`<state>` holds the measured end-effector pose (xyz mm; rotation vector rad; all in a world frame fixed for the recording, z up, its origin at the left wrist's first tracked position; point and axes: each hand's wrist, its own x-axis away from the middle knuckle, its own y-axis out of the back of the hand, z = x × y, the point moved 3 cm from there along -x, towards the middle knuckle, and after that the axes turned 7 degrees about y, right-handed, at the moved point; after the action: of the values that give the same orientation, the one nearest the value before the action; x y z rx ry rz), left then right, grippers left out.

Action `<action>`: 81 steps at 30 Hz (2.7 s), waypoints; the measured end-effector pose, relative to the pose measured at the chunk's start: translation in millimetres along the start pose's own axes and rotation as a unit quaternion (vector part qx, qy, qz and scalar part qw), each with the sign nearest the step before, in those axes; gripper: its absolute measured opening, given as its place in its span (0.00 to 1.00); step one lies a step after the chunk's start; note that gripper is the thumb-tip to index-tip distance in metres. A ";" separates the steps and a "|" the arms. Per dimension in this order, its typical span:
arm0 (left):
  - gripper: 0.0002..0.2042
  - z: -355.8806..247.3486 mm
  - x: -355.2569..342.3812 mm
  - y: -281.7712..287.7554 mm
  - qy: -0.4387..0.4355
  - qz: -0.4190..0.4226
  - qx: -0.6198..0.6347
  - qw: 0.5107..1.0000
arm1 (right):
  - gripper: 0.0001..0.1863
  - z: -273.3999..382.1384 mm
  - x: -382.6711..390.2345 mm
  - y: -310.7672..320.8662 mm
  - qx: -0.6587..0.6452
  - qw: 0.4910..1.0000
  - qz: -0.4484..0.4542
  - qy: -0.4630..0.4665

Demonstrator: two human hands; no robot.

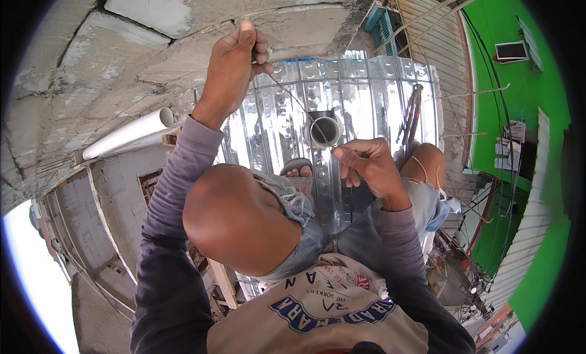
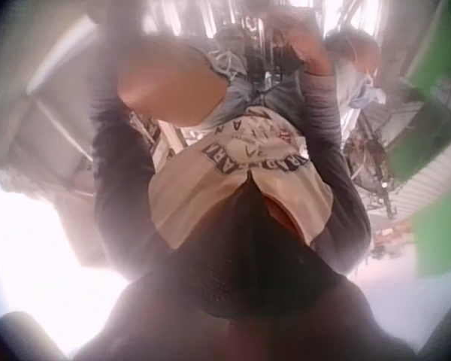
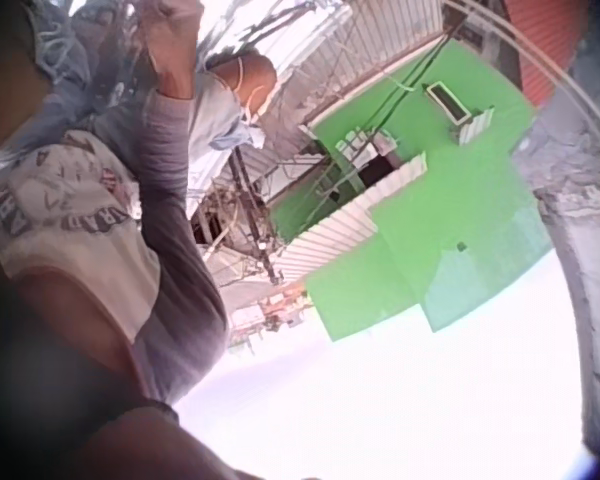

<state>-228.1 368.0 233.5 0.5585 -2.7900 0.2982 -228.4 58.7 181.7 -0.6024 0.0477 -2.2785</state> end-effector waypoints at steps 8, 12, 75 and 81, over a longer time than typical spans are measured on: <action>0.13 159.2 44.6 1.1 0.202 0.117 0.343 0.910 | 0.05 -30.7 -4.1 85.6 -0.324 0.899 -0.282 0.087; 0.18 165.2 53.2 -10.9 0.253 0.222 0.320 0.885 | 0.07 -25.6 -35.5 115.7 -0.440 0.849 -0.251 0.149; 0.15 257.3 -105.4 -79.5 0.074 -0.023 -0.368 0.926 | 0.10 -49.4 -258.8 106.6 0.707 0.682 0.069 0.175; 0.15 263.0 -114.4 -73.5 0.052 -0.024 -0.412 0.909 | 0.12 -55.6 -238.8 103.1 0.680 0.722 0.004 0.130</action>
<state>-157.8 274.3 -38.3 0.3673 -2.4619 -0.8045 -40.8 142.7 13.0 0.5116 -1.3507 -1.7069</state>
